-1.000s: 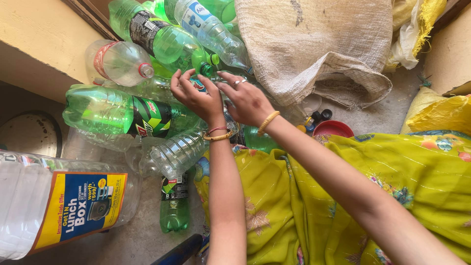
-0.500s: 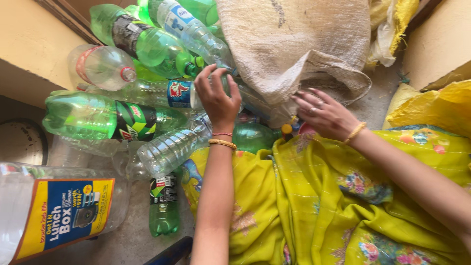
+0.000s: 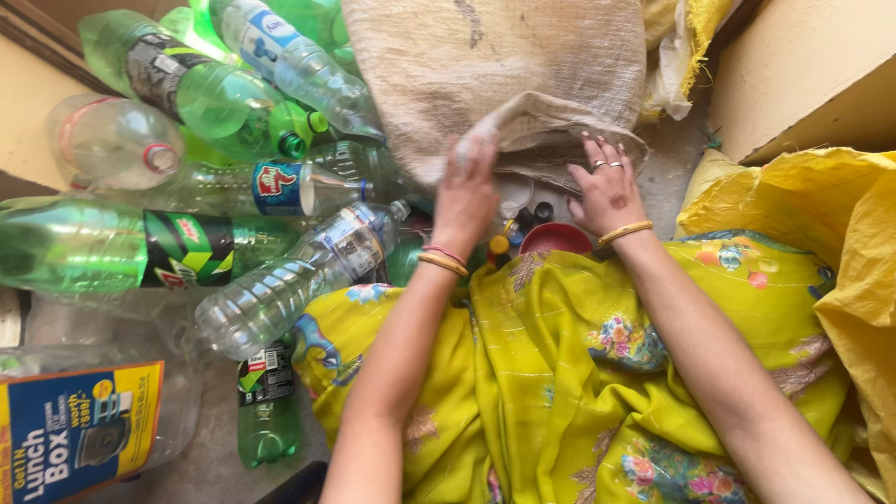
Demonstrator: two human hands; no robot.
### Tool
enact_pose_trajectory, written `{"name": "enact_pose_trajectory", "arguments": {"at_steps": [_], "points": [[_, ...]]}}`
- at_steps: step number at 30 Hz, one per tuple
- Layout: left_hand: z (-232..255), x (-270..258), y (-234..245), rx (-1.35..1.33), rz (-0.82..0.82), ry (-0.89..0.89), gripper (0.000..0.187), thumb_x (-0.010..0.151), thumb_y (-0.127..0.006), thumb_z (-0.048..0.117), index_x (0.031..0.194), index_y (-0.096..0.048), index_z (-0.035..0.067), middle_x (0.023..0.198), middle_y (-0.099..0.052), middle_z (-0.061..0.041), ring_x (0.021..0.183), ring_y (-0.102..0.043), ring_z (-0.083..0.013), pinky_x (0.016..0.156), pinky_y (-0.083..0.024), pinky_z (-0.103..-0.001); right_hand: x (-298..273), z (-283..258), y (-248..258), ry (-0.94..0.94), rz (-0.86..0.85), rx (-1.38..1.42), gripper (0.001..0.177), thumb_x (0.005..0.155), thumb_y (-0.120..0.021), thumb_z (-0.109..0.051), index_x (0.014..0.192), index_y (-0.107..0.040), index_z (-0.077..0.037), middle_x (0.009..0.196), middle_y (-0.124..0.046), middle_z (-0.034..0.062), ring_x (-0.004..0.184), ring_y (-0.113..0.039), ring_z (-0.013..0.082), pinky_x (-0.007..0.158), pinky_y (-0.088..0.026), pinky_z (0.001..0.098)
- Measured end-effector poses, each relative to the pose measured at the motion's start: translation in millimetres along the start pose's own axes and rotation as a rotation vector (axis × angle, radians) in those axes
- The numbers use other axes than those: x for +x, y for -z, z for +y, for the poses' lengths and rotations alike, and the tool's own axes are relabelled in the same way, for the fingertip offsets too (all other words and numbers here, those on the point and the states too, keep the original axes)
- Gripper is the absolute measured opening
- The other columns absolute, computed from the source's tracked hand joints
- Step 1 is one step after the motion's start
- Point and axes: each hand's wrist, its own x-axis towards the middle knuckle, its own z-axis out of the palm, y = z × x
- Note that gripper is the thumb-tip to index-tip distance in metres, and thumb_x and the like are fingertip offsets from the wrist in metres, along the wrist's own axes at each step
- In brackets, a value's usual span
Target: The person sits on the floor and sorts empty plastic bottles by removing caps and placing them into a burlap sack. They handle multiple bottles one at a time, including clear, green, and branded containers, and also place a small jar into the sack.
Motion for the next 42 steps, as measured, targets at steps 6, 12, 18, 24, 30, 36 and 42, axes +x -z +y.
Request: {"name": "enact_pose_trajectory", "arguments": {"at_steps": [6,12,18,24,30,36,42], "points": [[-60.0,8.1,-22.3,-0.016,0.220,0.379,0.043,0.103,-0.064,0.013,0.144,-0.062,0.002,0.172,-0.020,-0.010,0.131,-0.040,-0.0233,0.105,-0.038,-0.036,4.5,-4.6,-7.3,-0.042,0.032,0.018,0.057,0.077,-0.077,-0.021,0.133,-0.068,-0.012,0.161,-0.038,0.0208,0.151,-0.030,0.0399,0.127,-0.020,0.0565],[-68.5,4.2,-5.8,-0.192,0.433,0.390,0.035,0.106,-0.069,0.022,0.131,-0.059,0.000,0.165,-0.025,-0.006,0.135,-0.040,-0.0243,0.114,-0.037,-0.037,7.3,-6.3,-17.0,-0.092,0.219,-0.144,0.086,0.082,-0.079,-0.030,0.161,-0.050,-0.013,0.174,-0.014,0.0236,0.158,-0.006,0.0463,0.127,-0.007,0.0639],[-51.1,8.2,3.9,-0.266,0.391,0.397,0.037,0.092,-0.074,0.024,0.120,-0.062,0.003,0.161,-0.025,-0.014,0.140,-0.033,-0.0348,0.114,-0.032,-0.050,3.4,-9.3,-19.5,-0.208,0.235,-0.121,0.098,0.086,-0.083,-0.038,0.161,-0.034,0.003,0.174,-0.008,0.0275,0.159,-0.002,0.0501,0.128,-0.005,0.0655],[-46.8,4.1,-4.8,-0.400,0.268,0.404,0.030,0.085,-0.072,0.017,0.110,-0.065,0.003,0.141,-0.042,-0.020,0.131,-0.043,-0.0376,0.109,-0.034,-0.053,9.5,-9.4,-14.7,-0.255,0.163,-0.035,0.089,0.081,-0.084,-0.037,0.152,-0.047,0.002,0.175,-0.009,0.0251,0.160,-0.006,0.0480,0.130,-0.006,0.0630],[-35.8,3.5,-4.9,-0.542,0.240,0.137,0.027,0.091,-0.064,0.002,0.117,-0.064,0.001,0.116,-0.057,-0.016,0.111,-0.057,-0.0326,0.099,-0.045,-0.047,9.7,-17.3,-13.8,0.061,0.298,-0.052,0.059,0.082,-0.083,-0.028,0.140,-0.072,-0.028,0.177,-0.008,0.0148,0.162,-0.002,0.0424,0.131,-0.002,0.0563],[-13.3,-17.3,35.5,-0.575,0.477,-0.061,0.016,0.096,-0.064,0.005,0.109,-0.057,0.002,0.122,-0.056,-0.015,0.116,-0.056,-0.0330,0.103,-0.048,-0.047,14.3,-23.6,9.0,0.055,0.281,-0.051,0.049,0.079,-0.086,-0.033,0.123,-0.073,-0.015,0.177,-0.007,0.0143,0.161,-0.004,0.0449,0.131,-0.007,0.0589],[-16.6,-28.4,56.6,-0.359,0.467,0.047,0.029,0.098,-0.062,0.006,0.127,-0.058,0.010,0.139,-0.047,-0.014,0.131,-0.046,-0.0325,0.115,-0.042,-0.046,21.4,-4.8,40.3,0.081,0.234,-0.093,0.064,0.077,-0.083,-0.024,0.133,-0.064,0.000,0.176,-0.012,0.0133,0.157,-0.019,0.0435,0.129,-0.024,0.0532]]}}
